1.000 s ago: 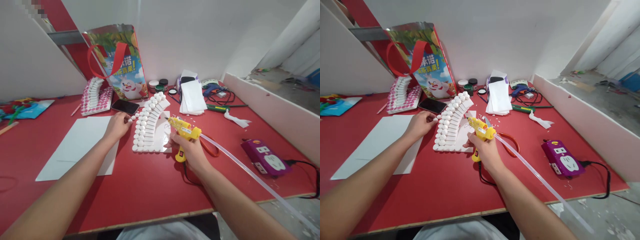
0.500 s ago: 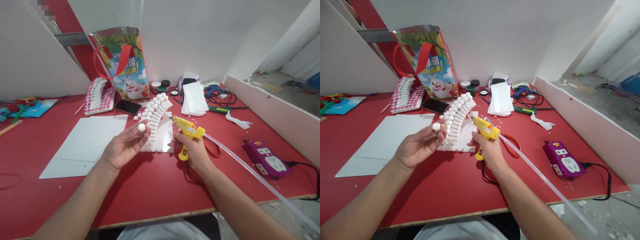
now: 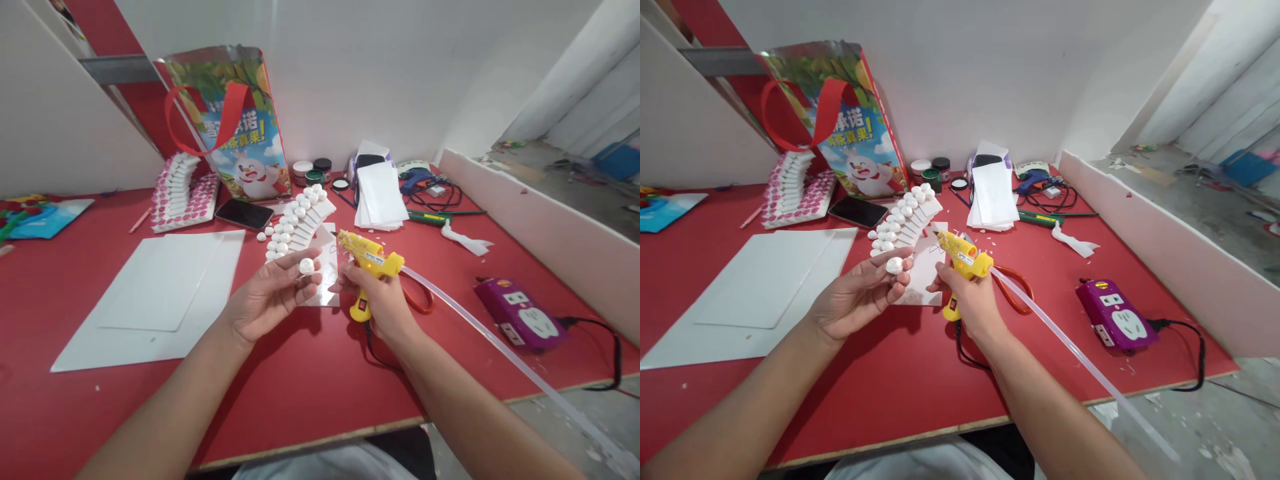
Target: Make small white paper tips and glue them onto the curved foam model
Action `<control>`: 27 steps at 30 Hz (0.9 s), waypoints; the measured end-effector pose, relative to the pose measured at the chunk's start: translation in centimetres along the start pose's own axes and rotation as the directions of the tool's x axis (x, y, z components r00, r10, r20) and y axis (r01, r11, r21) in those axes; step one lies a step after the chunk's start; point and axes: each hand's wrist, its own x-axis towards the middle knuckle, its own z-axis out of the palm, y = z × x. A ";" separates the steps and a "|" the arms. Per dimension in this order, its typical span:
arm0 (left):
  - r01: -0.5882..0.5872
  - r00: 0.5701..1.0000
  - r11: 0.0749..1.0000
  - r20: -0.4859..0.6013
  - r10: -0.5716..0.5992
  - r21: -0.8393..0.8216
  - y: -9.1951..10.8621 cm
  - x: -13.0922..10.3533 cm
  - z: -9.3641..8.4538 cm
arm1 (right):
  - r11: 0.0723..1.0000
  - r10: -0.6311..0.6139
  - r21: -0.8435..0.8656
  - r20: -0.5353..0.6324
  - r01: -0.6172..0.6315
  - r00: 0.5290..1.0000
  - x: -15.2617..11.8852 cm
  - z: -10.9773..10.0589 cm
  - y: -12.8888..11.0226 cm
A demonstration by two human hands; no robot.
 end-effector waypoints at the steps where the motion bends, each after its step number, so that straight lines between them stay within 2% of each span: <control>1: 0.009 1.000 1.000 0.001 -0.009 -0.024 -0.1 0.0 0.1 | 1.000 -0.002 -0.005 0.002 0.002 1.000 0.0 0.0 0.0; 6: -0.012 0.999 0.994 -0.032 0.008 -0.112 -0.5 -0.2 0.5 | 1.000 0.016 -0.012 -0.006 -0.016 1.000 0.0 0.1 0.0; 8: -0.090 0.993 0.995 -0.080 0.087 -0.039 -0.6 -0.3 0.6 | 1.000 0.014 -0.007 -0.010 -0.014 1.000 0.0 0.0 0.1; 10: -0.197 0.969 0.971 -0.122 0.214 0.135 -0.7 -0.5 0.7 | 1.000 0.010 -0.004 -0.007 -0.010 1.000 0.1 0.0 0.2; 12: -0.307 0.924 0.884 -0.112 0.366 0.351 -0.8 -0.7 0.8 | 1.000 0.006 -0.004 -0.006 -0.006 1.000 0.1 0.0 0.2; 14: -0.404 0.865 0.756 -0.053 0.499 0.515 -0.8 -1.0 0.8 | 1.000 0.006 -0.002 -0.005 -0.006 1.000 0.1 0.0 0.2; 17: -0.504 0.786 0.600 0.042 0.617 0.621 -1.0 -1.1 0.8 | 1.000 0.020 0.002 -0.004 -0.020 1.000 0.2 0.0 0.3; 19: -0.523 0.763 0.552 0.069 0.643 0.649 -1.2 -1.1 0.6 | 1.000 0.029 -0.001 -0.009 -0.029 1.000 0.2 -0.1 0.4; 24: -0.532 0.747 0.545 0.056 0.663 0.648 -1.2 -1.1 0.4 | 1.000 0.026 -0.004 0.001 -0.026 1.000 0.2 -0.2 0.5; 27: -0.542 0.730 0.501 0.082 0.678 0.675 -1.0 -1.1 0.4 | 1.000 0.021 0.017 0.005 -0.021 1.000 0.2 -0.1 0.4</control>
